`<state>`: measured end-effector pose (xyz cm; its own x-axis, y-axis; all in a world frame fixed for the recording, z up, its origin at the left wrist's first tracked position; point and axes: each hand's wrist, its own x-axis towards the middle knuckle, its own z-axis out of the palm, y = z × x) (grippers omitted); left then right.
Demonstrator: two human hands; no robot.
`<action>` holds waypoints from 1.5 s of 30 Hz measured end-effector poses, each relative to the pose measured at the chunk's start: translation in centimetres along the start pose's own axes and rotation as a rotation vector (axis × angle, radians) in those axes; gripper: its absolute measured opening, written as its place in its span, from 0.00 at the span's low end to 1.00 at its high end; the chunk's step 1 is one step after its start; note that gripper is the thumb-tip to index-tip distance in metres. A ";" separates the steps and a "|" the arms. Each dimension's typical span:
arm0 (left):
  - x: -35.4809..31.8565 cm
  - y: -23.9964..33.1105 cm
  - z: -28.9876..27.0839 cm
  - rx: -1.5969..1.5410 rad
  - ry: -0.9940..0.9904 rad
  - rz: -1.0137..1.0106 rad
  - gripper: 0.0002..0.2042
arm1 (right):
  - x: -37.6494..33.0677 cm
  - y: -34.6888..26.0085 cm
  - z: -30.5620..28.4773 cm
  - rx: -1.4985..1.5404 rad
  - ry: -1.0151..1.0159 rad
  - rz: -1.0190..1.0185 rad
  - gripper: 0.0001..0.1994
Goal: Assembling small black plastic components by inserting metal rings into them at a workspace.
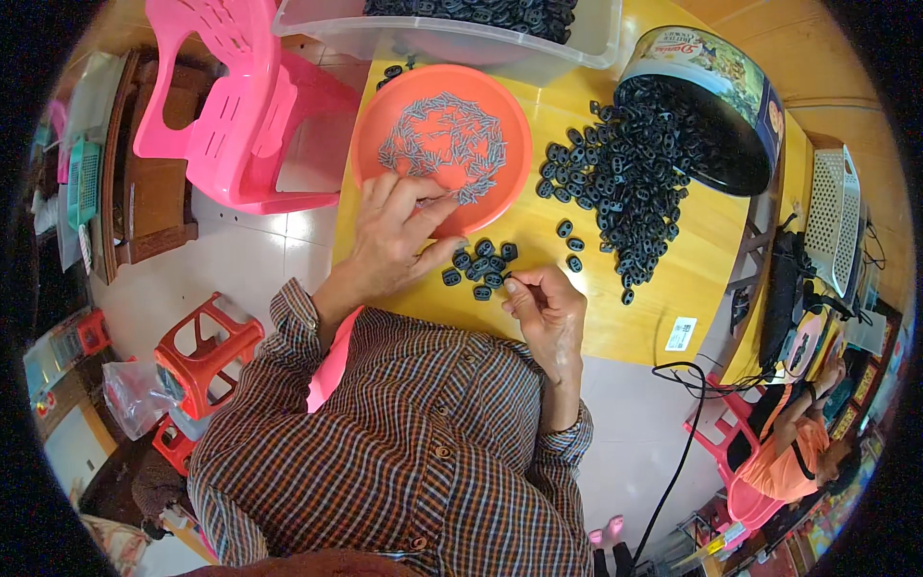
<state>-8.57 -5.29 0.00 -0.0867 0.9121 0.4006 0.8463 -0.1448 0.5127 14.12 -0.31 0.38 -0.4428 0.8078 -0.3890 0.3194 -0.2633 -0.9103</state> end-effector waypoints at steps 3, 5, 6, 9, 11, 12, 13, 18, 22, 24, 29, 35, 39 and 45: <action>0.2 0.0 0.2 0.009 -0.037 0.021 0.19 | 0.1 -0.2 0.4 -0.038 -0.007 -0.028 0.01; 0.2 -0.1 0.2 0.018 -0.042 0.017 0.20 | 0.0 -0.2 0.6 -0.059 0.001 -0.031 0.02; 0.1 -0.2 0.2 0.018 -0.041 0.018 0.20 | 0.0 -0.1 0.6 -0.059 0.001 -0.032 0.02; -0.2 -0.3 0.6 0.060 -0.065 -0.011 0.20 | 0.0 0.1 0.6 -0.073 -0.006 -0.044 0.02; -0.6 -0.3 0.9 0.047 -0.064 0.008 0.19 | -0.2 0.1 0.6 -0.092 -0.025 -0.037 0.02; -0.7 -0.3 0.9 0.046 -0.065 0.007 0.19 | -0.2 0.0 0.7 -0.093 -0.026 -0.036 0.02; -0.8 -0.4 1.0 0.051 -0.068 0.012 0.18 | 0.0 0.0 0.7 -0.091 -0.027 -0.032 0.02; -1.3 -0.5 1.0 0.006 -0.044 0.010 0.16 | -0.4 0.4 0.8 -0.066 -0.006 -0.038 0.02; -1.6 -0.7 1.2 -0.018 -0.042 -0.006 0.15 | -0.4 0.6 0.8 -0.063 -0.007 -0.026 0.02; -1.5 -0.8 1.1 -0.029 -0.041 -0.015 0.14 | -0.3 0.6 0.7 -0.061 -0.007 -0.027 0.02; -1.5 -0.6 1.0 -0.045 -0.035 0.012 0.11 | -0.4 0.9 0.5 -0.046 -0.006 -0.031 0.02; -1.9 -0.6 1.6 -0.017 0.025 0.071 0.11 | -0.4 1.4 0.3 -0.017 0.006 -0.020 0.01; -2.0 -0.9 1.9 -0.041 0.040 0.062 0.11 | -0.6 1.5 0.3 -0.032 0.012 -0.032 0.03; -1.6 -1.2 1.0 0.018 0.060 -0.005 0.17 | -0.7 1.7 0.2 0.004 0.010 -0.027 0.04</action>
<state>-8.87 -6.22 -2.02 -0.1218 0.8883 0.4429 0.8549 -0.1328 0.5015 14.80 -1.47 -0.94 -0.4426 0.8199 -0.3631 0.3045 -0.2434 -0.9209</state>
